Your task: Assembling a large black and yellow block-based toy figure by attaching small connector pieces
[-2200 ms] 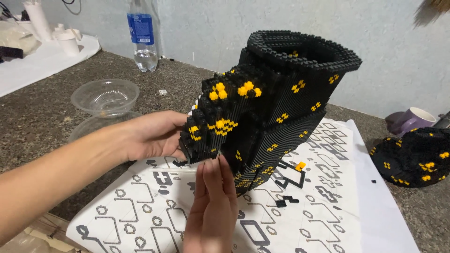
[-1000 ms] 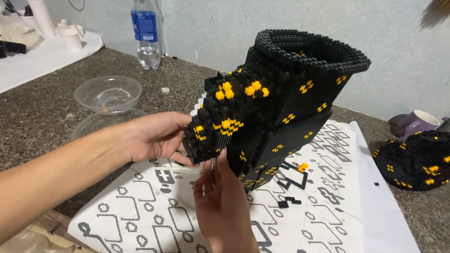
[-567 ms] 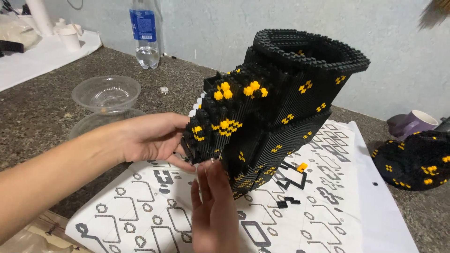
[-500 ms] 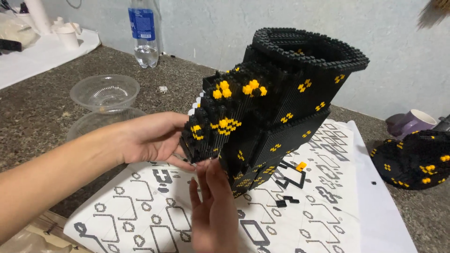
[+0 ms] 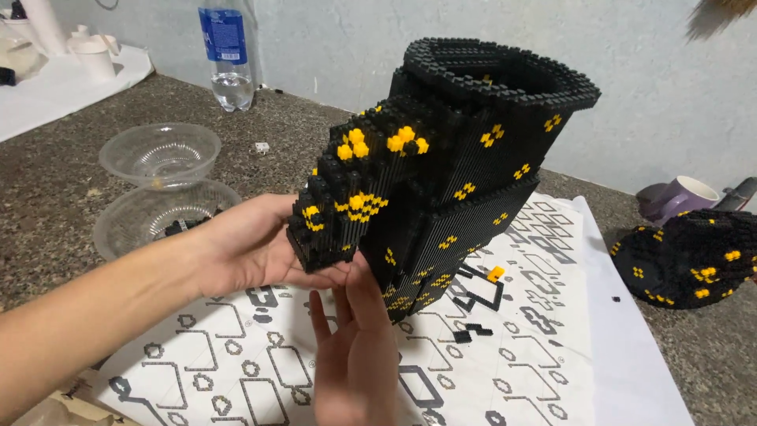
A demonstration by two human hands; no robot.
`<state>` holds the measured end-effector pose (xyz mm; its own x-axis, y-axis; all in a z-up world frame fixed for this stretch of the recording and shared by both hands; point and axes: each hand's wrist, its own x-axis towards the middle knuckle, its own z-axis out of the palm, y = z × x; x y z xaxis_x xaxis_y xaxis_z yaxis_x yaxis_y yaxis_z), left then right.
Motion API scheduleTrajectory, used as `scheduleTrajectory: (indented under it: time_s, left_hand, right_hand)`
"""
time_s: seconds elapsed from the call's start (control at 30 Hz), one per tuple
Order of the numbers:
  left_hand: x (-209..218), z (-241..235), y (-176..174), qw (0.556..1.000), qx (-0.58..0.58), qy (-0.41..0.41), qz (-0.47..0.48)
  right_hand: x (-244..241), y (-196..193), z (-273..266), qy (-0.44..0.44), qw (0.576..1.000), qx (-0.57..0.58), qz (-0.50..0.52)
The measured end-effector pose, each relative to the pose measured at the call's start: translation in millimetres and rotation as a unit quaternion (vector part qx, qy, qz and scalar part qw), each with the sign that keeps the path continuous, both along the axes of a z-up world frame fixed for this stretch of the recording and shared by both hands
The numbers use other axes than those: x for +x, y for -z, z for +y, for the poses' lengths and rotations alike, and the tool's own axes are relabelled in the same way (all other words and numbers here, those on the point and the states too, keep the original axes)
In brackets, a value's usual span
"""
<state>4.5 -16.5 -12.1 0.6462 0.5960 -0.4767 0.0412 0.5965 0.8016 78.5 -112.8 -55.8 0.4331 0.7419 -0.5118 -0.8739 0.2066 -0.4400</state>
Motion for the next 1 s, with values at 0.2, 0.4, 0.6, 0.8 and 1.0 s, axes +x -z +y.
scheduleTrajectory:
  time_s: [0.2,0.4,0.6,0.8,1.0]
  left_hand:
    - [2,-9,-10,0.999,0.014,-0.034,0.034]
    - [1,-8,-7,0.999,0.022,-0.026,0.027]
    - [3,-11,-11,0.998,0.031,-0.033,0.043]
    - [2,-12,-13,0.998,0.041,-0.026,0.039]
    - [2,-9,-8,0.998,0.039,-0.029,0.041]
  right_hand:
    - [5,21,8,-0.011,0.998,0.057,-0.018]
    - [12,25,17,-0.077,0.989,0.110,-0.054]
    - [14,36,22,-0.087,0.982,0.154,-0.064]
    - [9,9,17,-0.087,0.988,0.109,-0.067]
    - [8,34,26,-0.065,0.987,0.131,-0.074]
